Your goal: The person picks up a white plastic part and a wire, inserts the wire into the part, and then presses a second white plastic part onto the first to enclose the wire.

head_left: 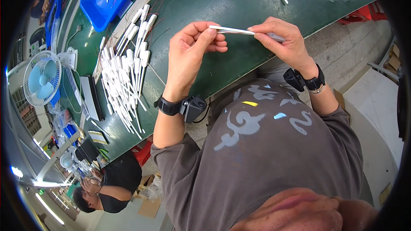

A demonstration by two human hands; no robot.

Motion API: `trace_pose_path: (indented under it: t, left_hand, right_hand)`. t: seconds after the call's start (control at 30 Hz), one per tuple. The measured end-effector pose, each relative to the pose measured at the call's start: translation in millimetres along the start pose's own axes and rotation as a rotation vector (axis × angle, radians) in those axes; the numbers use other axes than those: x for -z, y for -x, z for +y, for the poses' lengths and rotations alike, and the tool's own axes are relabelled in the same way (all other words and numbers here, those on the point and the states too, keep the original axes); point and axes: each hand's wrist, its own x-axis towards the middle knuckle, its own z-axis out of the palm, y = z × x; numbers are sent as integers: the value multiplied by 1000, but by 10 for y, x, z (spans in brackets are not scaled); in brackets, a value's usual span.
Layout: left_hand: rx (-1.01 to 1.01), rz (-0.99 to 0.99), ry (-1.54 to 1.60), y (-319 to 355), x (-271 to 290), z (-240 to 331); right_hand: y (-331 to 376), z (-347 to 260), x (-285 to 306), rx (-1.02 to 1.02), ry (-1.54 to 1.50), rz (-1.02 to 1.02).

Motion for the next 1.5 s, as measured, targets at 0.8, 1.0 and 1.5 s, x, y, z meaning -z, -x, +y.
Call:
trace_pose_path:
  t: [0.8,1.0,1.5]
  left_hand:
    - [-121,76,-105,52,-110,-88]
    - [-59,76,-39,42,-181,-81]
    - [-81,106,60,29,-224,-159]
  right_hand:
    - [82,-181,-135,-68,132,-24]
    - [46,-124,-213,115,270,63]
    - [16,-177,-183,-154,46,-78]
